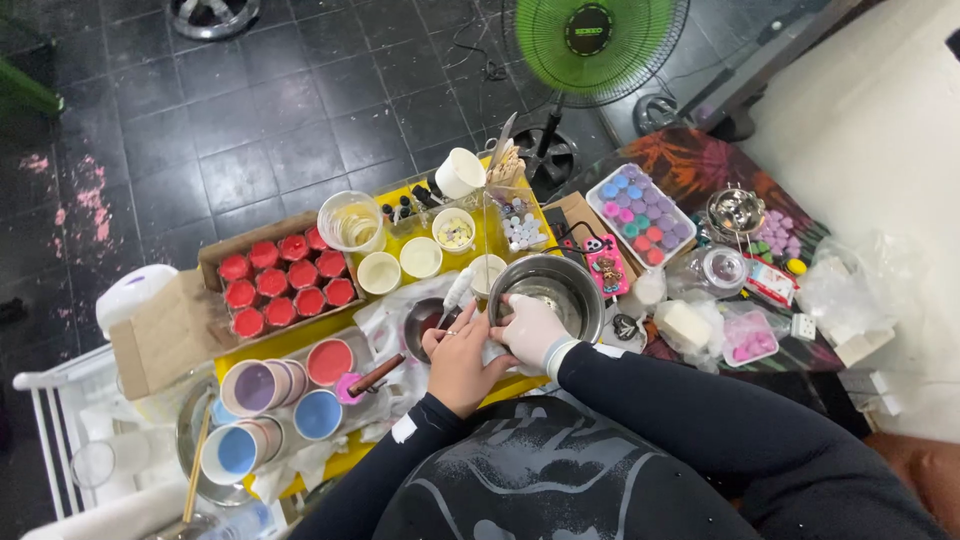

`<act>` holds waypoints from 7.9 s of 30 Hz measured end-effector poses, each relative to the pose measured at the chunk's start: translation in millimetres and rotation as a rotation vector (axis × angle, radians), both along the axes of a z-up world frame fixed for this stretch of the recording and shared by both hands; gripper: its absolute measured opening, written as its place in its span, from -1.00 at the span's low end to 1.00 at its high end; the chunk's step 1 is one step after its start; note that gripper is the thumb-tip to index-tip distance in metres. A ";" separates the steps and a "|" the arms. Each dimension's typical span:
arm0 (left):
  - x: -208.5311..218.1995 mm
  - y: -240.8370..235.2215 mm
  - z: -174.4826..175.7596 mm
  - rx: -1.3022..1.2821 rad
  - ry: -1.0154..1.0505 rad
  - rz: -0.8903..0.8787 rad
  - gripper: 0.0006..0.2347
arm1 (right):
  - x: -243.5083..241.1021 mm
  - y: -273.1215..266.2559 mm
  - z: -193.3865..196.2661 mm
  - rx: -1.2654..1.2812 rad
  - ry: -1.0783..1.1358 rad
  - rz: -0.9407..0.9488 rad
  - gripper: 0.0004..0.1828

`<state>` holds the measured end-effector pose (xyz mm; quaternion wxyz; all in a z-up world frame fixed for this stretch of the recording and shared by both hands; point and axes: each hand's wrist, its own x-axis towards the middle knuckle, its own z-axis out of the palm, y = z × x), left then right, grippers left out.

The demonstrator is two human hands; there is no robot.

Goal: The person stirs red melted wax in a small metal pot set over a larger pot, adds dye or scent from small bottles, and pours the wax into plastic cups on the work table. At the end the person tears a paper towel from a roll and wipes their gloved hand and the work surface.

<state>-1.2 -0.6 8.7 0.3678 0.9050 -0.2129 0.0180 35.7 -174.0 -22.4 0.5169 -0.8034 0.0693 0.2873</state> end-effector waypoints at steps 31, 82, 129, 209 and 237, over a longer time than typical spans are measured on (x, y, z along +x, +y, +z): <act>8.1 -1.2 9.2 0.074 0.209 0.012 -0.29 | 35.5 -105.8 115.6 -0.441 -0.303 0.210 -0.62; 3.4 -32.0 3.6 0.230 -0.010 0.281 -0.66 | 70.2 -97.5 101.1 -0.741 -0.287 0.642 -0.37; -135.3 163.3 -74.9 0.221 0.015 0.296 -0.81 | -49.7 150.4 -55.5 0.056 -0.796 1.362 -0.67; 7.8 -36.5 -34.0 -0.050 0.064 0.303 -0.65 | 88.7 -57.7 167.1 -0.961 -0.304 0.808 -0.75; 18.6 -22.3 -24.1 -0.130 0.165 0.132 -0.65 | 101.7 -28.8 142.6 -0.906 -0.353 0.785 -0.76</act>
